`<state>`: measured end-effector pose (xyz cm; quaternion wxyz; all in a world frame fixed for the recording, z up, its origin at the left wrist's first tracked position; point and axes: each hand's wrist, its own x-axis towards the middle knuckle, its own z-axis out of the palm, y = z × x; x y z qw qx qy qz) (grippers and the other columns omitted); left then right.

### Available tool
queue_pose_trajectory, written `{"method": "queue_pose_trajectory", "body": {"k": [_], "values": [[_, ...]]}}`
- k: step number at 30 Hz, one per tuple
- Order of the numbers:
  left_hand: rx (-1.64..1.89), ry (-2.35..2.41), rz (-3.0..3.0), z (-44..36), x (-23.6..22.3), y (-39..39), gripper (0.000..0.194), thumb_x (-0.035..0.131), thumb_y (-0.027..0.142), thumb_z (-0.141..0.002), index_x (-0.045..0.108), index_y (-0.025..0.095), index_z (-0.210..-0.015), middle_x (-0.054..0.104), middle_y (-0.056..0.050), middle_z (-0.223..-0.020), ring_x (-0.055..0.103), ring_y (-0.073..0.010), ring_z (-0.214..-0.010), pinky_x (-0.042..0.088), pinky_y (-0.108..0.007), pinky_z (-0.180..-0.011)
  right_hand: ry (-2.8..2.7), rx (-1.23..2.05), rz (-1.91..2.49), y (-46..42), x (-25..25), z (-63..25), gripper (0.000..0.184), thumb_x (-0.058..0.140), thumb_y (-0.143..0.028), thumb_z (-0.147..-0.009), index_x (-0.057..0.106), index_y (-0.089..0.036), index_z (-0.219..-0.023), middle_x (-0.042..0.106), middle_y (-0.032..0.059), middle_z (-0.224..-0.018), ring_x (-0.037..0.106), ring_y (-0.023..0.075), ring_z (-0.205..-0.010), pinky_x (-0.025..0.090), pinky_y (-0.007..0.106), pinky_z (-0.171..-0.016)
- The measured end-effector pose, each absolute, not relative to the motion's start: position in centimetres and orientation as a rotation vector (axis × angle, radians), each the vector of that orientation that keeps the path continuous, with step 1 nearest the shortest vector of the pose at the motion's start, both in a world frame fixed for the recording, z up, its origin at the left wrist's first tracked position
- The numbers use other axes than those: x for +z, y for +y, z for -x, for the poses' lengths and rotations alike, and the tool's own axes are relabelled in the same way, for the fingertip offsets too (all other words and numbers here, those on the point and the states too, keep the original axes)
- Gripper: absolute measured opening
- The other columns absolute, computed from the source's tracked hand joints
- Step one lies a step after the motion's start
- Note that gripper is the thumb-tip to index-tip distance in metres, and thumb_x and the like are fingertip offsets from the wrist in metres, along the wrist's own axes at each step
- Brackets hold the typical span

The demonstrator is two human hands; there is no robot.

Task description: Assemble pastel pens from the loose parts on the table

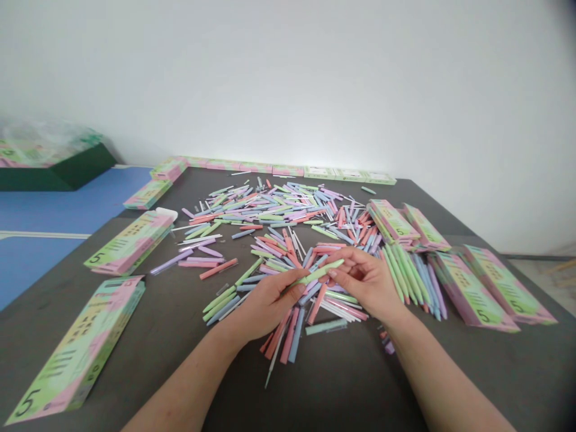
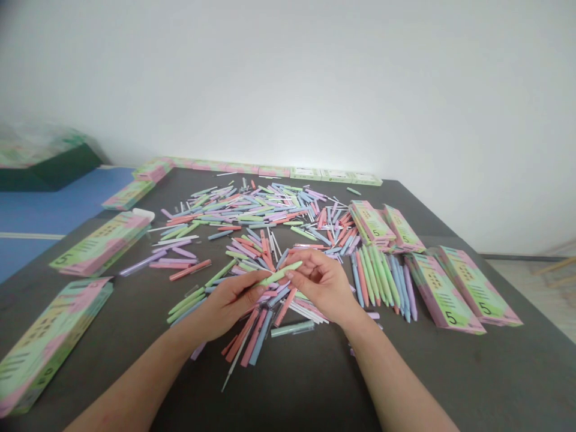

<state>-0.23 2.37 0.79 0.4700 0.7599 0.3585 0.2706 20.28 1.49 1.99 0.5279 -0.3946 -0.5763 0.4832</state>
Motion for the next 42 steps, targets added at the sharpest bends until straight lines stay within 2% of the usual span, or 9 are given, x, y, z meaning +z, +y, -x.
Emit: {"method": "queue_pose_trajectory", "body": {"k": [6, 17, 24, 28, 33, 36, 38, 40, 42], "values": [[0.65, 0.903, -1.924, 0.3, 0.9, 2.3, 0.033, 0.042, 0.028, -0.094, 0.061, 0.017, -0.118, 0.068, -0.005, -0.097, 0.06, -0.018, -0.087, 0.044, -0.027, -0.079, -1.355, 1.191, 0.943, 1.5, 1.9, -20.4, 0.019, 0.077, -0.028, -0.073, 0.065, -0.018, -0.084, 0.07, 0.0031, -0.077, 0.069, 0.0142, -0.067, 0.06, 0.026, -0.062], [0.653, 0.945, -2.017, 0.4, 0.6, 2.3, 0.033, 0.042, 0.03, -0.095, 0.062, 0.017, -0.118, 0.07, -0.006, -0.101, 0.062, -0.0178, -0.089, 0.045, -0.026, -0.079, -1.405, 1.183, 0.933, 1.5, 2.0, -20.4, 0.015, 0.077, -0.025, -0.073, 0.065, -0.019, -0.082, 0.07, 0.0015, -0.074, 0.067, 0.0127, -0.064, 0.056, 0.024, -0.058], [0.672, 1.018, -2.182, 0.5, 0.1, 2.3, 0.034, 0.044, 0.027, -0.094, 0.061, 0.018, -0.122, 0.069, -0.008, -0.114, 0.064, -0.0203, -0.1, 0.047, -0.029, -0.083, -1.459, 1.173, 1.01, 1.6, 1.3, -20.7, 0.015, 0.075, -0.029, -0.075, 0.065, -0.019, -0.081, 0.069, 0.0012, -0.069, 0.065, 0.0138, -0.059, 0.053, 0.026, -0.056], [0.677, 1.004, -2.263, 0.4, 0.0, 2.3, 0.033, 0.044, 0.024, -0.094, 0.061, 0.02, -0.122, 0.069, -0.007, -0.116, 0.064, -0.0201, -0.101, 0.048, -0.029, -0.083, -1.546, 1.135, 1.115, 1.7, 0.6, -21.0, 0.019, 0.07, -0.035, -0.079, 0.064, -0.018, -0.079, 0.066, 0.0011, -0.061, 0.06, 0.0137, -0.054, 0.047, 0.025, -0.05], [0.658, 1.036, -2.323, 0.2, -0.2, 2.3, 0.031, 0.045, 0.023, -0.093, 0.062, 0.019, -0.119, 0.071, -0.007, -0.112, 0.066, -0.0197, -0.097, 0.049, -0.029, -0.08, -1.704, 0.99, 1.262, 1.9, 0.1, -21.1, 0.032, 0.061, -0.043, -0.086, 0.06, -0.016, -0.068, 0.057, -0.0017, -0.051, 0.046, 0.01, -0.045, 0.034, 0.023, -0.045], [0.651, 1.047, -2.323, 0.2, -0.2, 2.3, 0.03, 0.045, 0.024, -0.093, 0.063, 0.02, -0.117, 0.07, -0.006, -0.114, 0.066, -0.0199, -0.099, 0.049, -0.029, -0.082, -1.792, 0.966, 1.245, 2.0, 0.4, -21.3, 0.039, 0.055, -0.044, -0.089, 0.061, -0.016, -0.063, 0.057, -0.0006, -0.051, 0.047, 0.0106, -0.048, 0.034, 0.023, -0.048], [0.65, 1.056, -2.308, 0.3, -0.1, 2.4, 0.03, 0.045, 0.024, -0.093, 0.064, 0.019, -0.116, 0.07, -0.006, -0.115, 0.066, -0.0204, -0.101, 0.049, -0.03, -0.084, -1.809, 1.01, 1.196, 2.0, 0.7, -21.5, 0.034, 0.055, -0.044, -0.089, 0.066, -0.016, -0.074, 0.061, 0.0005, -0.059, 0.052, 0.0118, -0.053, 0.038, 0.023, -0.05], [0.642, 1.078, -2.291, 0.4, -0.1, 2.5, 0.03, 0.046, 0.023, -0.092, 0.065, 0.018, -0.115, 0.07, -0.008, -0.115, 0.066, -0.021, -0.101, 0.049, -0.031, -0.085, -1.787, 1.066, 1.143, 2.0, 0.9, -21.8, 0.026, 0.061, -0.042, -0.086, 0.065, -0.019, -0.097, 0.066, 0.0018, -0.074, 0.057, 0.0133, -0.061, 0.042, 0.024, -0.054], [0.624, 1.097, -2.283, 0.5, 0.0, 2.6, 0.03, 0.047, 0.022, -0.091, 0.065, 0.018, -0.114, 0.07, -0.009, -0.116, 0.066, -0.0212, -0.1, 0.049, -0.031, -0.085, -1.78, 1.066, 1.1, 1.9, 1.1, -22.0, 0.033, 0.066, -0.035, -0.082, 0.06, -0.021, -0.111, 0.068, 0.0039, -0.089, 0.06, 0.0143, -0.068, 0.047, 0.025, -0.059]]}}
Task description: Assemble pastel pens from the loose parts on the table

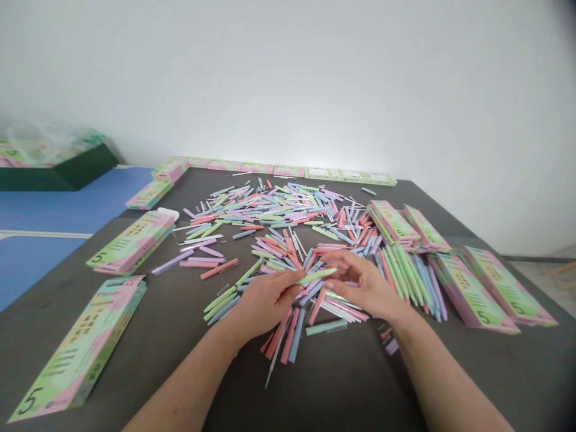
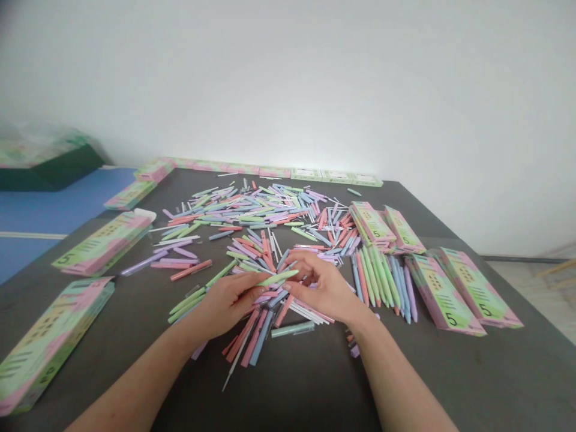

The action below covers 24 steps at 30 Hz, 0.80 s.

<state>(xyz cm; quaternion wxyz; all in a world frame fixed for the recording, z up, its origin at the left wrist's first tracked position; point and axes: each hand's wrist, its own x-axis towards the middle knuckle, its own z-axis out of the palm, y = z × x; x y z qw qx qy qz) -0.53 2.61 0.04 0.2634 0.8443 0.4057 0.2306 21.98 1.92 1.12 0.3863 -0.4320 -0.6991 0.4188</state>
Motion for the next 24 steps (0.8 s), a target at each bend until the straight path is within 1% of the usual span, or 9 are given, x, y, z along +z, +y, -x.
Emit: {"method": "queue_pose_trajectory", "body": {"k": [2, 5, 9, 14, 16, 19, 20, 22, 24], "values": [[0.614, 1.101, -2.291, 0.57, 0.09, 2.64, 0.03, 0.047, 0.022, -0.091, 0.065, 0.019, -0.114, 0.07, -0.009, -0.116, 0.066, -0.0206, -0.1, 0.049, -0.031, -0.085, -1.811, 0.994, 1.086, 1.93, 1.2, -22.07, 0.025, 0.067, -0.029, -0.081, 0.063, -0.022, -0.105, 0.068, 0.005, -0.094, 0.061, 0.0149, -0.073, 0.048, 0.026, -0.063], [0.626, 1.108, -2.32, 0.54, 0.0, 2.61, 0.03, 0.047, 0.021, -0.091, 0.066, 0.019, -0.113, 0.071, -0.008, -0.112, 0.067, -0.0195, -0.096, 0.05, -0.031, -0.085, -1.824, 0.894, 1.145, 2.04, 1.09, -21.98, 0.012, 0.066, -0.029, -0.082, 0.069, -0.02, -0.089, 0.069, 0.0047, -0.084, 0.061, 0.015, -0.069, 0.047, 0.026, -0.061], [0.649, 1.108, -2.352, 0.41, -0.27, 2.5, 0.029, 0.047, 0.022, -0.091, 0.065, 0.019, -0.113, 0.071, -0.007, -0.113, 0.067, -0.0195, -0.098, 0.05, -0.031, -0.085, -1.813, 0.912, 1.23, 2.15, 0.7, -21.72, 0.022, 0.064, -0.038, -0.083, 0.069, -0.017, -0.079, 0.063, 0.0017, -0.064, 0.052, 0.0122, -0.055, 0.039, 0.024, -0.05], [0.649, 1.092, -2.389, 0.32, -0.45, 2.43, 0.028, 0.047, 0.025, -0.092, 0.065, 0.02, -0.114, 0.072, -0.006, -0.111, 0.067, -0.0205, -0.098, 0.05, -0.031, -0.084, -1.901, 0.914, 1.26, 2.19, 0.49, -21.6, 0.048, 0.051, -0.043, -0.091, 0.055, -0.015, -0.053, 0.049, -0.0014, -0.047, 0.04, 0.0088, -0.046, 0.029, 0.023, -0.046], [0.634, 1.105, -2.389, 0.39, -0.46, 2.51, 0.028, 0.047, 0.025, -0.092, 0.065, 0.019, -0.113, 0.072, -0.006, -0.11, 0.067, -0.0209, -0.098, 0.049, -0.031, -0.084, -1.93, 0.928, 1.242, 2.2, 0.56, -21.67, 0.046, 0.049, -0.043, -0.092, 0.059, -0.015, -0.057, 0.052, -0.0009, -0.05, 0.044, 0.0096, -0.049, 0.032, 0.023, -0.048], [0.622, 1.116, -2.367, 0.56, -0.42, 2.68, 0.027, 0.048, 0.024, -0.092, 0.066, 0.018, -0.111, 0.072, -0.006, -0.109, 0.067, -0.0209, -0.097, 0.049, -0.031, -0.082, -1.902, 0.957, 1.182, 2.17, 0.78, -21.85, 0.023, 0.061, -0.038, -0.085, 0.068, -0.017, -0.091, 0.065, 0.0024, -0.076, 0.056, 0.0127, -0.063, 0.042, 0.023, -0.055], [0.623, 1.116, -2.359, 0.61, -0.41, 2.73, 0.027, 0.048, 0.023, -0.091, 0.066, 0.018, -0.111, 0.072, -0.006, -0.109, 0.067, -0.0206, -0.096, 0.049, -0.03, -0.081, -1.889, 0.951, 1.158, 2.15, 0.86, -21.9, 0.024, 0.065, -0.035, -0.083, 0.067, -0.019, -0.1, 0.067, 0.0038, -0.086, 0.059, 0.0141, -0.069, 0.045, 0.024, -0.059], [0.627, 1.114, -2.355, 0.68, -0.4, 2.8, 0.026, 0.049, 0.022, -0.091, 0.066, 0.018, -0.11, 0.072, -0.006, -0.108, 0.067, -0.0203, -0.095, 0.049, -0.03, -0.08, -1.871, 0.907, 1.137, 2.12, 0.95, -21.92, 0.023, 0.067, -0.03, -0.081, 0.067, -0.021, -0.102, 0.068, 0.0049, -0.095, 0.061, 0.0159, -0.076, 0.048, 0.026, -0.064], [0.634, 1.114, -2.364, 0.68, -0.46, 2.83, 0.026, 0.049, 0.022, -0.091, 0.066, 0.018, -0.11, 0.072, -0.007, -0.109, 0.068, -0.02, -0.094, 0.049, -0.03, -0.079, -1.865, 0.864, 1.165, 2.11, 0.93, -21.82, 0.014, 0.066, -0.029, -0.082, 0.069, -0.02, -0.092, 0.069, 0.0043, -0.087, 0.061, 0.0158, -0.074, 0.047, 0.026, -0.064]]}}
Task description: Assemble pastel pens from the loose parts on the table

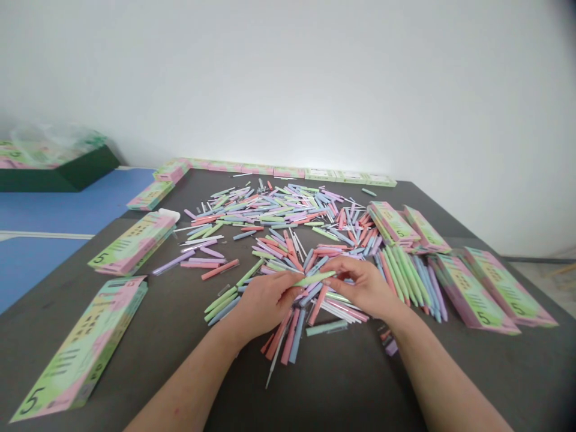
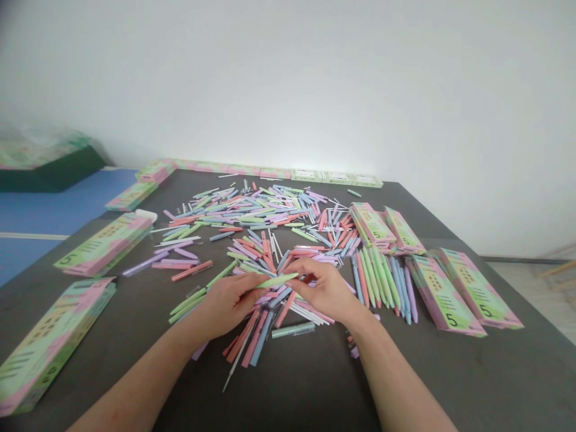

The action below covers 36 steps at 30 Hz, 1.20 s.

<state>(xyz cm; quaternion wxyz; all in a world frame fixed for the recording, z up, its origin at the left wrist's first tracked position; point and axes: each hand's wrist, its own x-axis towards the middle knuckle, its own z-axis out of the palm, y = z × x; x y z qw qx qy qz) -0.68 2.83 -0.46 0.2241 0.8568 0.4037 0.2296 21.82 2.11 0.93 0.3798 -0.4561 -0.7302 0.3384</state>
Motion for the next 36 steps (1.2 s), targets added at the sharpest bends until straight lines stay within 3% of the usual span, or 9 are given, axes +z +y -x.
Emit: {"method": "queue_pose_trajectory", "body": {"k": [2, 8, 10, 12, 15, 18, 22, 32, 36], "values": [[0.645, 1.107, -2.386, 0.65, -0.61, 2.83, 0.026, 0.049, 0.022, -0.091, 0.067, 0.018, -0.109, 0.072, -0.007, -0.108, 0.068, -0.0197, -0.093, 0.049, -0.029, -0.079, -1.864, 0.86, 1.218, 2.12, 0.8, -21.65, 0.015, 0.064, -0.032, -0.083, 0.069, -0.018, -0.083, 0.066, 0.0027, -0.073, 0.057, 0.0141, -0.065, 0.043, 0.025, -0.058], [0.709, 1.06, -2.44, 0.65, -1.12, 2.83, 0.026, 0.049, 0.024, -0.092, 0.067, 0.019, -0.11, 0.073, -0.005, -0.102, 0.068, -0.0192, -0.091, 0.049, -0.029, -0.079, -1.956, 0.904, 1.29, 2.22, 0.29, -21.53, 0.049, 0.048, -0.042, -0.093, 0.056, -0.015, -0.053, 0.05, -0.0012, -0.049, 0.041, 0.0087, -0.047, 0.029, 0.024, -0.047], [0.709, 1.06, -2.431, 0.7, -1.13, 2.87, 0.025, 0.05, 0.024, -0.091, 0.067, 0.02, -0.11, 0.073, -0.004, -0.1, 0.068, -0.0187, -0.089, 0.049, -0.028, -0.077, -1.966, 0.918, 1.266, 2.24, 0.31, -21.7, 0.042, 0.05, -0.04, -0.092, 0.061, -0.014, -0.06, 0.055, -0.0003, -0.054, 0.046, 0.0094, -0.05, 0.032, 0.023, -0.049], [0.705, 1.066, -2.414, 0.75, -1.06, 2.95, 0.024, 0.051, 0.023, -0.091, 0.067, 0.02, -0.109, 0.073, -0.004, -0.1, 0.068, -0.0183, -0.089, 0.049, -0.028, -0.076, -1.94, 0.933, 1.197, 2.23, 0.41, -21.86, 0.023, 0.059, -0.036, -0.087, 0.067, -0.015, -0.083, 0.065, 0.0018, -0.071, 0.056, 0.0121, -0.063, 0.04, 0.022, -0.056], [0.706, 1.072, -2.398, 0.78, -0.89, 3.09, 0.025, 0.051, 0.022, -0.091, 0.067, 0.021, -0.11, 0.073, -0.003, -0.103, 0.067, -0.018, -0.091, 0.048, -0.027, -0.077, -1.91, 0.897, 1.12, 2.21, 0.52, -21.92, 0.022, 0.066, -0.025, -0.081, 0.065, -0.019, -0.102, 0.069, 0.0039, -0.093, 0.062, 0.0154, -0.08, 0.047, 0.024, -0.067], [0.714, 1.079, -2.407, 0.76, -0.85, 3.16, 0.024, 0.051, 0.022, -0.091, 0.068, 0.02, -0.109, 0.073, -0.004, -0.102, 0.067, -0.0183, -0.089, 0.048, -0.027, -0.076, -1.893, 0.824, 1.159, 2.23, 0.42, -21.78, 0.01, 0.065, -0.021, -0.082, 0.069, -0.019, -0.091, 0.07, 0.0034, -0.085, 0.063, 0.0147, -0.074, 0.048, 0.024, -0.065], [0.7, 1.089, -2.434, 0.7, -1.11, 3.11, 0.024, 0.05, 0.024, -0.092, 0.068, 0.018, -0.107, 0.073, -0.005, -0.099, 0.067, -0.0189, -0.087, 0.048, -0.028, -0.074, -1.868, 0.817, 1.226, 2.26, 0.22, -21.67, 0.011, 0.067, -0.025, -0.081, 0.072, -0.018, -0.087, 0.071, 0.0031, -0.077, 0.062, 0.0143, -0.067, 0.046, 0.024, -0.062], [0.736, 1.108, -2.477, 0.76, -1.14, 3.12, 0.025, 0.049, 0.023, -0.092, 0.068, 0.019, -0.109, 0.073, -0.005, -0.095, 0.066, -0.0185, -0.081, 0.047, -0.028, -0.07, -1.912, 0.902, 1.314, 2.18, 0.3, -21.44, 0.035, 0.055, -0.039, -0.089, 0.068, -0.014, -0.069, 0.06, 0.0012, -0.057, 0.051, 0.0115, -0.053, 0.035, 0.023, -0.049], [0.714, 1.099, -2.412, 0.85, -0.79, 3.13, 0.024, 0.05, 0.023, -0.092, 0.068, 0.019, -0.108, 0.073, -0.005, -0.097, 0.066, -0.0182, -0.085, 0.047, -0.027, -0.074, -1.991, 0.867, 1.266, 2.19, 0.51, -21.74, 0.026, 0.056, -0.036, -0.089, 0.07, -0.015, -0.083, 0.065, 0.0016, -0.067, 0.055, 0.0128, -0.061, 0.039, 0.023, -0.054]]}}
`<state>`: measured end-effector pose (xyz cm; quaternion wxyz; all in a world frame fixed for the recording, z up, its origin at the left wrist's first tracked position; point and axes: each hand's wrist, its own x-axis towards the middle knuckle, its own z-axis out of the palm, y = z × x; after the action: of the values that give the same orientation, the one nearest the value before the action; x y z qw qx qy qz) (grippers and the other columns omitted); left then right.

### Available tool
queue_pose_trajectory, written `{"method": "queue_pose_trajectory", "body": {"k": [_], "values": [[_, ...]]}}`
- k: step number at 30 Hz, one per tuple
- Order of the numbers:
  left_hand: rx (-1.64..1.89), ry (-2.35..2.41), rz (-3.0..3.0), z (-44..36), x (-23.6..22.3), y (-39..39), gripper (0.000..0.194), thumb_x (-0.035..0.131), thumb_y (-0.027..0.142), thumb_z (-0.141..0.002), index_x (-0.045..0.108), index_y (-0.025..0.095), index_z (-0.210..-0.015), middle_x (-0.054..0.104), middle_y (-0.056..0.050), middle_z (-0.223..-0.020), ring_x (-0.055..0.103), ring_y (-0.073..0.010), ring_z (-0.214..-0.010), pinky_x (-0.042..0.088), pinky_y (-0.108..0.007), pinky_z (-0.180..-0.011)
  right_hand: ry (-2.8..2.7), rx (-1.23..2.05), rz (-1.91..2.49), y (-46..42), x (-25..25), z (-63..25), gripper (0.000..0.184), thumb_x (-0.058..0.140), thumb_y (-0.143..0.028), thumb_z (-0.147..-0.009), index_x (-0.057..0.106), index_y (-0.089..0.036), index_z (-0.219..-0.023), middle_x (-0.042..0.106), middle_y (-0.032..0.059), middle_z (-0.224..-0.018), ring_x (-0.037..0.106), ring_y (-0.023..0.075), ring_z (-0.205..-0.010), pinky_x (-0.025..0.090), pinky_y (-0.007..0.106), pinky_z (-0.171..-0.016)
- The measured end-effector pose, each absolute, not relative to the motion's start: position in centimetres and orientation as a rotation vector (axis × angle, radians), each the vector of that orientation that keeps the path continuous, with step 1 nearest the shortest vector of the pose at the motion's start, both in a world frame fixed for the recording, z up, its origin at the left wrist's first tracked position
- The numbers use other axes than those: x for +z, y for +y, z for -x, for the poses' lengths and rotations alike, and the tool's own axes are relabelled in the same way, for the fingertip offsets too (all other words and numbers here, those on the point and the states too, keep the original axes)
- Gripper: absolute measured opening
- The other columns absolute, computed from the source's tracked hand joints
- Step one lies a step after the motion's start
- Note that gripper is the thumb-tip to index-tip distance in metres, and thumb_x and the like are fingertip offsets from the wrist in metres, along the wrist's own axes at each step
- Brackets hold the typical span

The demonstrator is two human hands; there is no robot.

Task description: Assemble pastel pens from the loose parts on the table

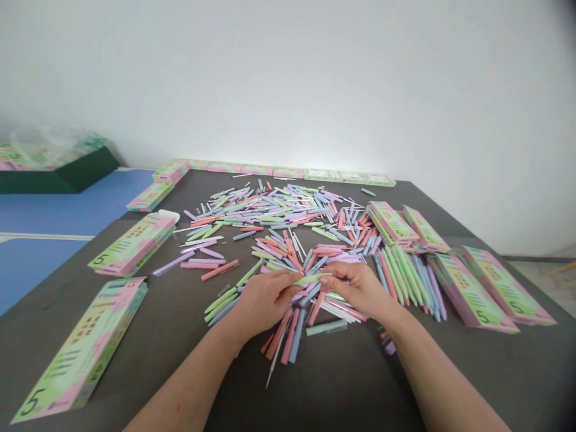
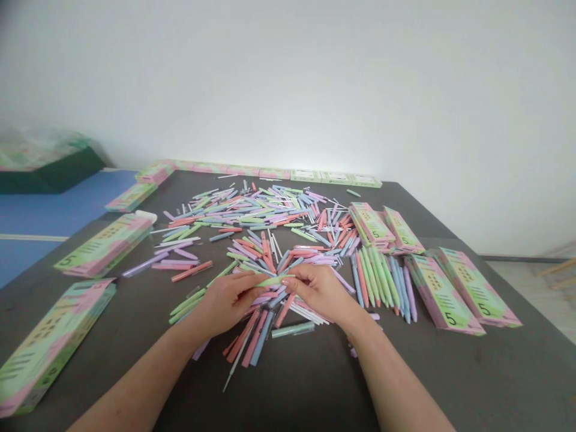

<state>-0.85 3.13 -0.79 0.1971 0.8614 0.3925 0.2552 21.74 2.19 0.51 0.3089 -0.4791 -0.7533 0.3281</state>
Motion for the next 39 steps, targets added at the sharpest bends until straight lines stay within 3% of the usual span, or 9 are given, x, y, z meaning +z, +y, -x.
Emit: {"method": "queue_pose_trajectory", "body": {"k": [3, 6, 19, 26, 29, 32, 39], "values": [[0.69, 1.09, -2.353, 1.0, -0.6, 3.2, 0.024, 0.05, 0.021, -0.091, 0.068, 0.02, -0.107, 0.073, -0.004, -0.097, 0.066, -0.0174, -0.087, 0.046, -0.026, -0.075, -2.002, 0.773, 1.174, 2.2, 0.6, -22.1, 0.02, 0.06, -0.028, -0.087, 0.068, -0.018, -0.102, 0.07, 0.003, -0.085, 0.062, 0.0147, -0.075, 0.046, 0.024, -0.066], [0.676, 1.083, -2.326, 1.0, -0.4, 3.2, 0.024, 0.051, 0.021, -0.091, 0.069, 0.019, -0.106, 0.073, -0.005, -0.096, 0.066, -0.017, -0.086, 0.046, -0.025, -0.073, -1.995, 0.692, 1.111, 2.1, 0.6, -22.1, 0.017, 0.058, -0.024, -0.087, 0.069, -0.019, -0.1, 0.072, 0.0044, -0.089, 0.064, 0.0158, -0.08, 0.048, 0.025, -0.072], [0.811, 1.145, -2.597, 0.8, -1.4, 3.2, 0.028, 0.047, 0.018, -0.09, 0.068, 0.019, -0.11, 0.073, -0.005, -0.088, 0.065, -0.0169, -0.076, 0.047, -0.026, -0.066, -1.778, 0.899, 1.29, 1.9, 0.1, -21.0, 0.012, 0.062, -0.025, -0.083, 0.07, -0.017, -0.086, 0.068, 0.0028, -0.074, 0.059, 0.0146, -0.065, 0.044, 0.025, -0.058], [0.79, 1.313, -2.406, 1.5, -0.5, 3.5, 0.035, 0.048, 0.042, -0.091, 0.063, 0.022, -0.117, 0.069, -0.006, -0.109, 0.064, -0.02, -0.096, 0.048, -0.029, -0.078, -1.662, 0.928, 1.23, 2.3, 0.0, -21.5, 0.015, 0.066, -0.03, -0.081, 0.069, -0.017, -0.088, 0.07, 0.0047, -0.077, 0.06, 0.0151, -0.064, 0.047, 0.026, -0.059], [0.828, 1.366, -2.241, 1.7, -0.5, 4.0, 0.038, 0.034, 0.038, -0.097, 0.067, 0.019, -0.095, 0.069, -0.005, -0.09, 0.063, -0.0182, -0.085, 0.046, -0.028, -0.072, -1.581, 0.938, 1.211, 2.4, 0.4, -21.8, 0.018, 0.068, -0.031, -0.078, 0.068, -0.016, -0.087, 0.072, 0.0059, -0.076, 0.063, 0.0161, -0.064, 0.048, 0.027, -0.057], [0.867, 1.413, -2.138, 1.7, -0.8, 4.4, 0.039, 0.036, 0.038, -0.095, 0.06, 0.018, -0.073, 0.059, -0.001, -0.066, 0.057, -0.0161, -0.066, 0.04, -0.026, -0.06, -1.524, 0.96, 1.202, 2.4, 0.7, -21.9, 0.018, 0.071, -0.03, -0.076, 0.067, -0.016, -0.086, 0.072, 0.0057, -0.074, 0.064, 0.0162, -0.063, 0.049, 0.026, -0.055], [1.022, 1.315, -2.088, 1.6, -0.7, 4.5, 0.028, 0.043, 0.03, -0.092, 0.059, 0.017, -0.073, 0.057, -0.001, -0.068, 0.055, -0.0152, -0.068, 0.041, -0.025, -0.065, -1.42, 1.085, 1.169, 2.6, 0.5, -21.2, 0.021, 0.075, -0.034, -0.071, 0.068, -0.016, -0.08, 0.072, 0.0048, -0.069, 0.064, 0.0152, -0.06, 0.051, 0.027, -0.055]]}}
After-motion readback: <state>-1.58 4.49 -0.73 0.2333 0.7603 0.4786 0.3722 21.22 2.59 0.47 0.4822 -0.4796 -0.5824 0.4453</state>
